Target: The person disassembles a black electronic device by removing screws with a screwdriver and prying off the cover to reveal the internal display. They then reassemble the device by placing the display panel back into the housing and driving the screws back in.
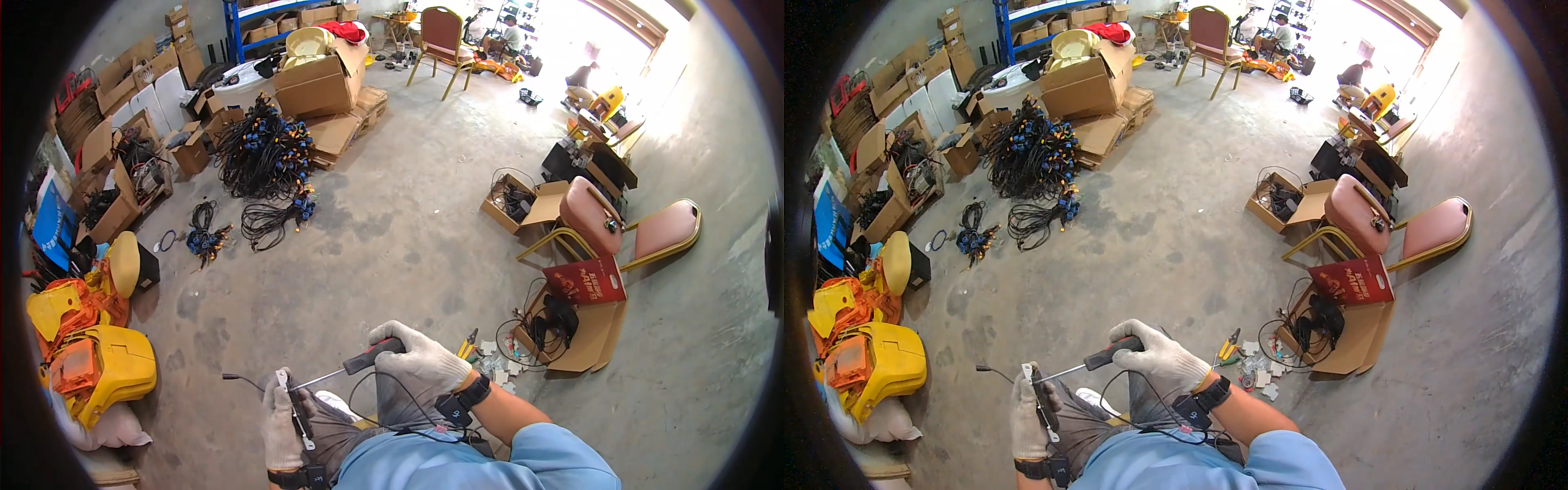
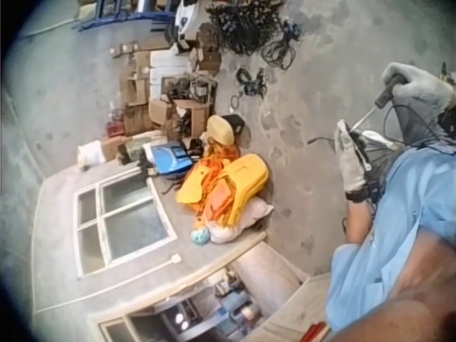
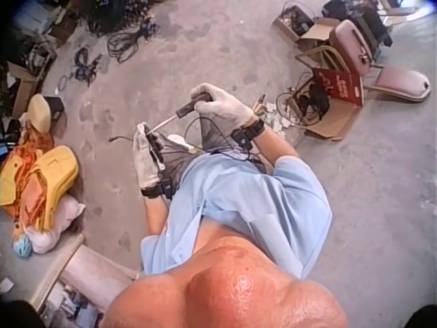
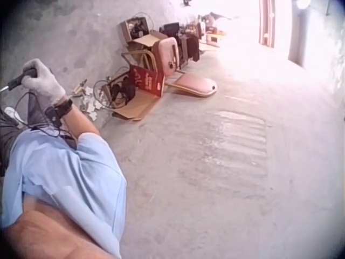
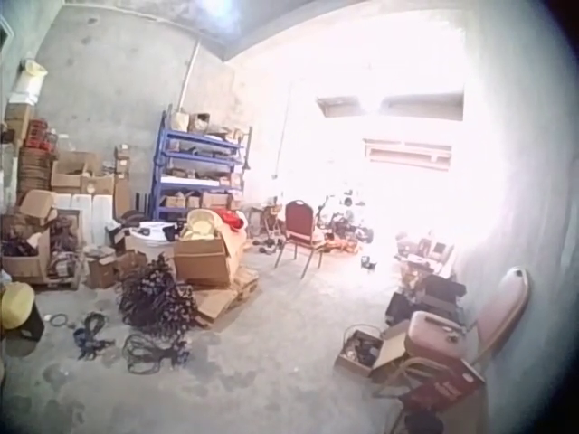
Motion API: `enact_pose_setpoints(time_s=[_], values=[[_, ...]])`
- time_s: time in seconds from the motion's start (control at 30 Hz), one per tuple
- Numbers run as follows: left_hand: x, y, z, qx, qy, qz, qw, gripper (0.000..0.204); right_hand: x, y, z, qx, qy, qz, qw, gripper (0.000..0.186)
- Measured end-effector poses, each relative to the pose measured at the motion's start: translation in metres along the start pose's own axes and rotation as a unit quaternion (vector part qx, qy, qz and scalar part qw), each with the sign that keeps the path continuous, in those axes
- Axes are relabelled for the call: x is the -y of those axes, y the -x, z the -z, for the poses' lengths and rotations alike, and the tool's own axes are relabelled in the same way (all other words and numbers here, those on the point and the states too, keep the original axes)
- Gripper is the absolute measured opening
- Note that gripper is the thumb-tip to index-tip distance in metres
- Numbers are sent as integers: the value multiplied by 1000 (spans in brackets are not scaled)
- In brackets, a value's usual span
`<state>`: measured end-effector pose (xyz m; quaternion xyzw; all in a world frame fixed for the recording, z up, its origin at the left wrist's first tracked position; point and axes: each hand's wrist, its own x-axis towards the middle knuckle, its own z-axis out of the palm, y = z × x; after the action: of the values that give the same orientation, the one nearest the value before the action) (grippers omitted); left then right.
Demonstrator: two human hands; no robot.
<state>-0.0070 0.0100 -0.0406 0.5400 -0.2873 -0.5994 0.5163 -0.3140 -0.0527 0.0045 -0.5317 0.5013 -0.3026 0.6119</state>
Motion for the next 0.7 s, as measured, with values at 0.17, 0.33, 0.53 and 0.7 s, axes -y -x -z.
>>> enact_pose_setpoints(time_s=[0.17,0.33,0.53,0.7], values=[[-4,1,-5,10,-3,5,1000,55,-25,-13,12,64,15,-12,998,36],[0,-1,-3,0,4,7,1000,53,-9,-7,6,49,-43,-46,997,37],[-3,-2,-3,7,9,8,1000,51,-5,-3,8,20,-41,14,999,41],[-3,1,-3,4,31,12,999,69,-1,-6,10,50,-93,-108,989,41]])
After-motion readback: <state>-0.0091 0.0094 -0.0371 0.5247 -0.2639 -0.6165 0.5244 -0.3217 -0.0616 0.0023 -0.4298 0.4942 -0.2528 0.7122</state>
